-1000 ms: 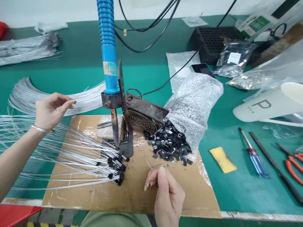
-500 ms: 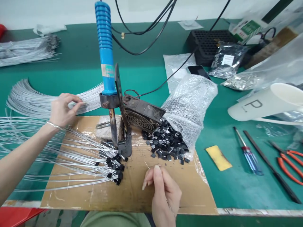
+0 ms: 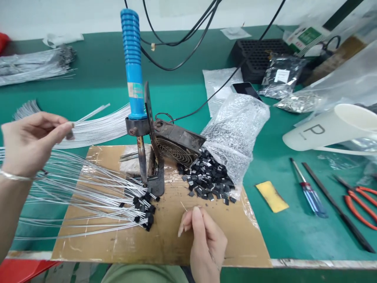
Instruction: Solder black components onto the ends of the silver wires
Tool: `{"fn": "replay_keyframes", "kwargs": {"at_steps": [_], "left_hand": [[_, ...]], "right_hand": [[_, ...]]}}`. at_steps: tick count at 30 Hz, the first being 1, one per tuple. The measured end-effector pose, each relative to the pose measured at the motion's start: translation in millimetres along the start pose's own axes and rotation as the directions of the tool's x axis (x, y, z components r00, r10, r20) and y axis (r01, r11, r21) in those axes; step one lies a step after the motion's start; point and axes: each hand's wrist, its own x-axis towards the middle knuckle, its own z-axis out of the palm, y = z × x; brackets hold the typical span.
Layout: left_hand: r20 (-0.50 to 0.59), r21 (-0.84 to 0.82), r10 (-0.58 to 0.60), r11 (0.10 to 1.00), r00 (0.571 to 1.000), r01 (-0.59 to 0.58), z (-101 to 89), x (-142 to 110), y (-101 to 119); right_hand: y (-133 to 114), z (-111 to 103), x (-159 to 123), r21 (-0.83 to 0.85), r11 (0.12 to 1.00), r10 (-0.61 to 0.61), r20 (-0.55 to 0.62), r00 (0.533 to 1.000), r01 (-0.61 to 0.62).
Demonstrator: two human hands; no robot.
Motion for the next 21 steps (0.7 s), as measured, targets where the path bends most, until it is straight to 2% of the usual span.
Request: {"fn": "replay_keyframes", "kwargs": {"at_steps": [2,3,4,5,7,9,11,13,16,21], "left_hand": [[0.133,0.041,-0.033,0.999,0.991,0.027,-23.2,-10,5],[0.295,0.055,-0.066,0.997,0.953,0.052,-33.5,-15,5],[0.494,0.051,-0.074,0.997,0.866,0.055,-41.4,-22,5],[0.615,0.041,-0.099,0.995,0.783,0.094,-46.2,-29,4],[0.717,0.044,-0.192,0.972,0.67,0.231,-45.2,-45,3],[0.783,0.013,-0.199,0.952,0.589,0.305,-33.1,-62,5],[0.802,-0.031,-0.162,0.95,0.575,0.311,-17.3,-77,8],[0.788,-0.05,-0.14,0.956,0.599,0.29,-4.3,-87,11],[0.766,-0.051,-0.131,0.964,0.63,0.262,5.2,-94,14],[0.728,-0.061,-0.144,0.961,0.67,0.271,8.8,-98,25]], "right_hand": [[-3,1,-1,-0.007,1.0,0.0,-0.015,1.0,0.0],[-5,2,-2,-0.014,1.0,-0.011,-0.01,1.0,0.01],[-7,3,-3,-0.026,0.999,-0.018,0.005,1.0,0.018],[-10,5,-4,-0.036,0.999,-0.022,0.031,0.999,0.023],[-18,11,-7,-0.065,0.997,0.042,0.087,0.995,-0.036],[-25,19,-10,-0.045,0.996,0.083,0.211,0.974,-0.076],[-31,29,-11,-0.037,0.998,0.063,0.341,0.938,-0.054],[-35,37,-9,-0.027,0.999,0.049,0.409,0.911,-0.041],[-35,45,-6,-0.034,0.998,0.055,0.407,0.912,-0.045],[-28,45,-5,-0.022,0.997,0.076,0.373,0.925,-0.073]]}}
